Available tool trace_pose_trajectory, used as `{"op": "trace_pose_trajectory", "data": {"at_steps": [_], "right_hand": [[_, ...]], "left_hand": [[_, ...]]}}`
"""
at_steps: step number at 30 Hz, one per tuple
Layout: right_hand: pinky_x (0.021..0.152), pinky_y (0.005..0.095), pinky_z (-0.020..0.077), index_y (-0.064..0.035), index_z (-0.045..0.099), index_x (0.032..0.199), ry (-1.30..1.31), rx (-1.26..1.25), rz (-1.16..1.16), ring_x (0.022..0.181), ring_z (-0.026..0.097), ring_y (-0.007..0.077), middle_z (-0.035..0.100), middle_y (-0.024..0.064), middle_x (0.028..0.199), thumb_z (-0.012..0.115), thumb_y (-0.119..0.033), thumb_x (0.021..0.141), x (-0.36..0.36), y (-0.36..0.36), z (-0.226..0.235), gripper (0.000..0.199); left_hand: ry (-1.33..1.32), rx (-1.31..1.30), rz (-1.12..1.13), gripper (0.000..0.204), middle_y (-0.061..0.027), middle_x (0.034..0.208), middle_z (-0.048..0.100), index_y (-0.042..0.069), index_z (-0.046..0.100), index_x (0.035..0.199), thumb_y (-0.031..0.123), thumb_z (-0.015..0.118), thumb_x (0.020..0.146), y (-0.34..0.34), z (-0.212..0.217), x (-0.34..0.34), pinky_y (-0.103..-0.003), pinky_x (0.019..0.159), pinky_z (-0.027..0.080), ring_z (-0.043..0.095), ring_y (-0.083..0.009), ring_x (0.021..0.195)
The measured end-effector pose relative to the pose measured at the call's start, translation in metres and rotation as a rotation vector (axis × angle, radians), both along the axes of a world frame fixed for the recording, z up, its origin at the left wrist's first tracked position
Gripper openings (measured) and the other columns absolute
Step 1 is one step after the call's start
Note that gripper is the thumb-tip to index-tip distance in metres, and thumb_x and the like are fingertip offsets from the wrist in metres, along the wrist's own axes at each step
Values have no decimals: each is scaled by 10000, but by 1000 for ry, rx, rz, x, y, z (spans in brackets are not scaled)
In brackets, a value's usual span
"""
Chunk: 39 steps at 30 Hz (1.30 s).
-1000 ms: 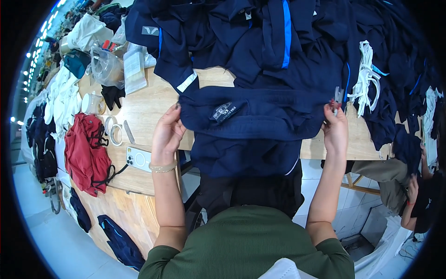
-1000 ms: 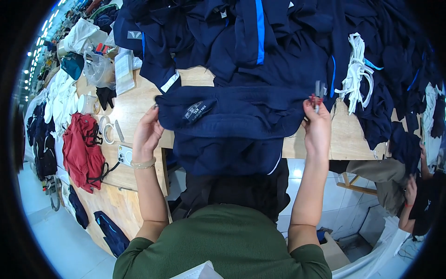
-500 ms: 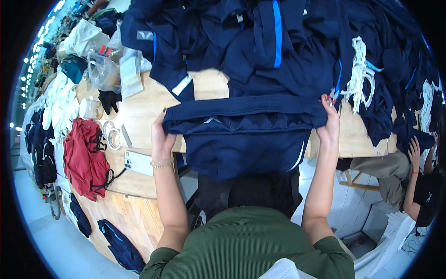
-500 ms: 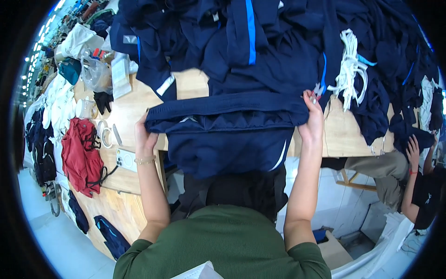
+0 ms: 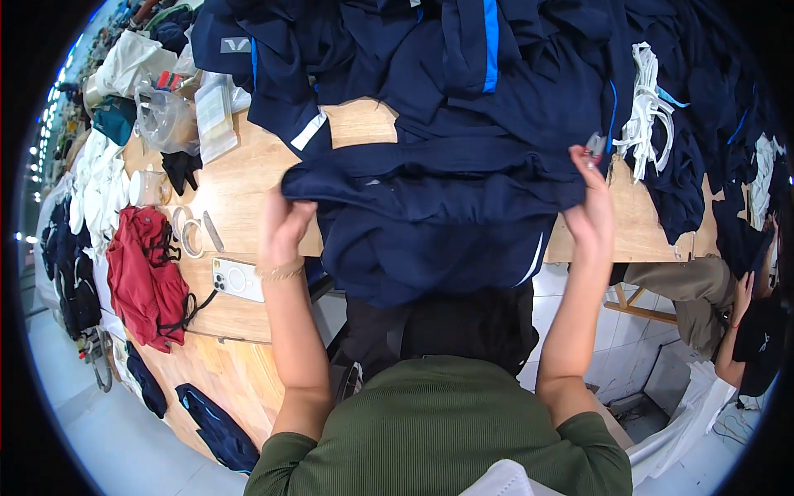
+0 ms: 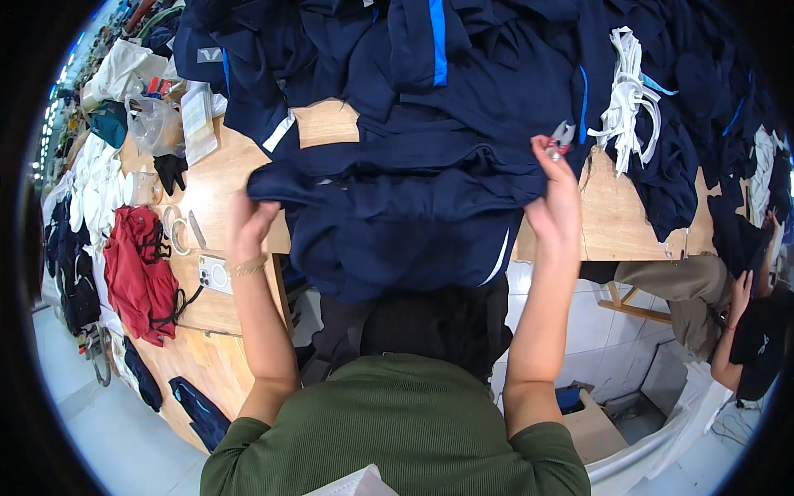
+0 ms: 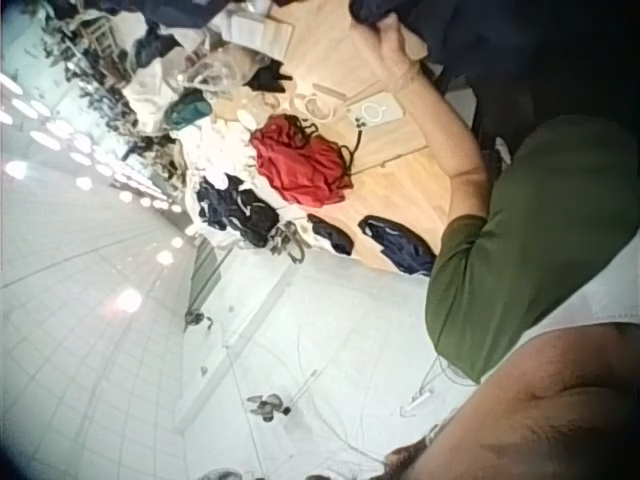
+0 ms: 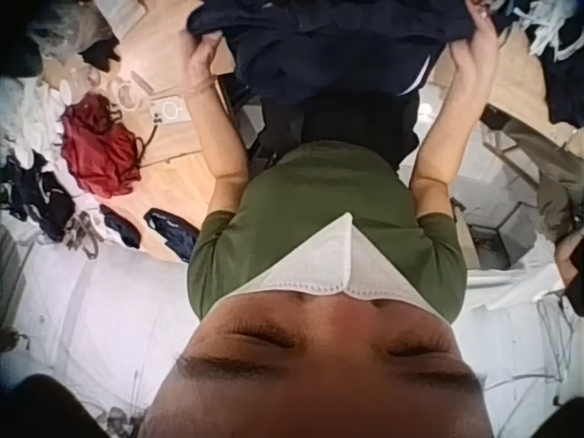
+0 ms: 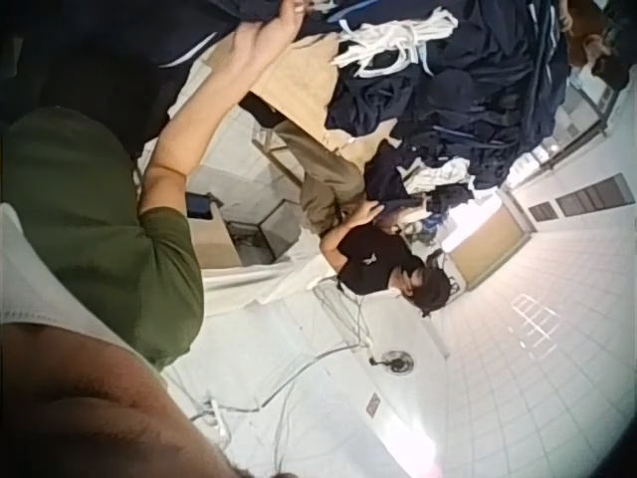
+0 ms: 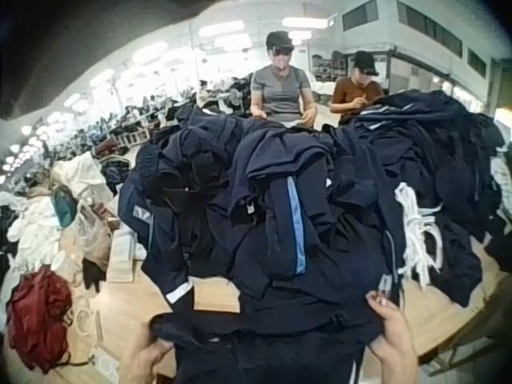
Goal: The recorder is using thread snips to trim loose threads and excess fabric from navy blue athletic shorts on a garment manufacturing floor.
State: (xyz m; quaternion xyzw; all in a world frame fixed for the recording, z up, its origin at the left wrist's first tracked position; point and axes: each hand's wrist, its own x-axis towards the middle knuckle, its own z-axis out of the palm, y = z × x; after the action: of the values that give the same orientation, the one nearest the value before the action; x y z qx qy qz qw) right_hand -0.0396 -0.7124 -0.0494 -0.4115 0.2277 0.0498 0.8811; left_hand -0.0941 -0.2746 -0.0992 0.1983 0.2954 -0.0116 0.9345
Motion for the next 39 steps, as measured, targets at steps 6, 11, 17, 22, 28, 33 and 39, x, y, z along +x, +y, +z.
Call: {"op": "trace_pose_trajectory", "data": {"at_steps": [6,11,17,22,28,33,39], "right_hand": [[875,400,497,-50,578,1028,123,-19,19,979,608,196,598,54,1016,521,-36,928,9,1,-32,116],[804,307,529,-37,558,1033,-11,-9,-38,894,626,163,598,56,980,493,-15,940,3,13,-31,116],[801,305,529,-25,561,1036,-7,-65,-27,899,624,153,604,56,976,500,-16,942,-2,20,-35,113],[780,284,520,-30,574,1038,-6,-112,-43,893,621,145,610,55,994,506,-17,937,-2,22,-32,122],[795,255,461,-37,597,1023,-37,-241,-29,926,579,122,606,40,1002,524,-17,916,-2,21,-35,131],[794,256,437,-42,604,1002,-20,-296,-52,920,561,122,603,32,998,541,-30,909,1,22,-40,113],[791,259,436,-48,609,990,-2,-285,-51,916,562,126,611,29,984,549,-37,907,2,25,-34,103]], "left_hand": [[157,208,124,263,-181,1080,623,-52,579,1048,28,342,968,40,-34,-2,-397,902,529,616,-287,1001],[138,345,181,228,-184,1016,630,-62,576,974,4,362,934,-1,-15,16,-401,846,546,624,-284,950],[141,539,169,208,-144,905,641,-47,595,910,39,407,935,-10,-17,15,-365,779,559,640,-241,842],[100,600,114,188,-106,846,642,-37,607,902,52,444,930,-15,-12,13,-297,657,561,635,-189,735],[182,825,-55,197,-70,784,629,-27,622,975,68,454,935,-23,12,11,-229,565,514,609,-151,648],[-102,1773,166,132,-96,966,613,2,630,975,97,558,918,-75,59,12,-298,739,465,575,-170,830],[-859,2037,-471,317,-39,956,582,81,673,956,155,766,662,-155,59,22,-340,858,418,516,-248,985]]}}
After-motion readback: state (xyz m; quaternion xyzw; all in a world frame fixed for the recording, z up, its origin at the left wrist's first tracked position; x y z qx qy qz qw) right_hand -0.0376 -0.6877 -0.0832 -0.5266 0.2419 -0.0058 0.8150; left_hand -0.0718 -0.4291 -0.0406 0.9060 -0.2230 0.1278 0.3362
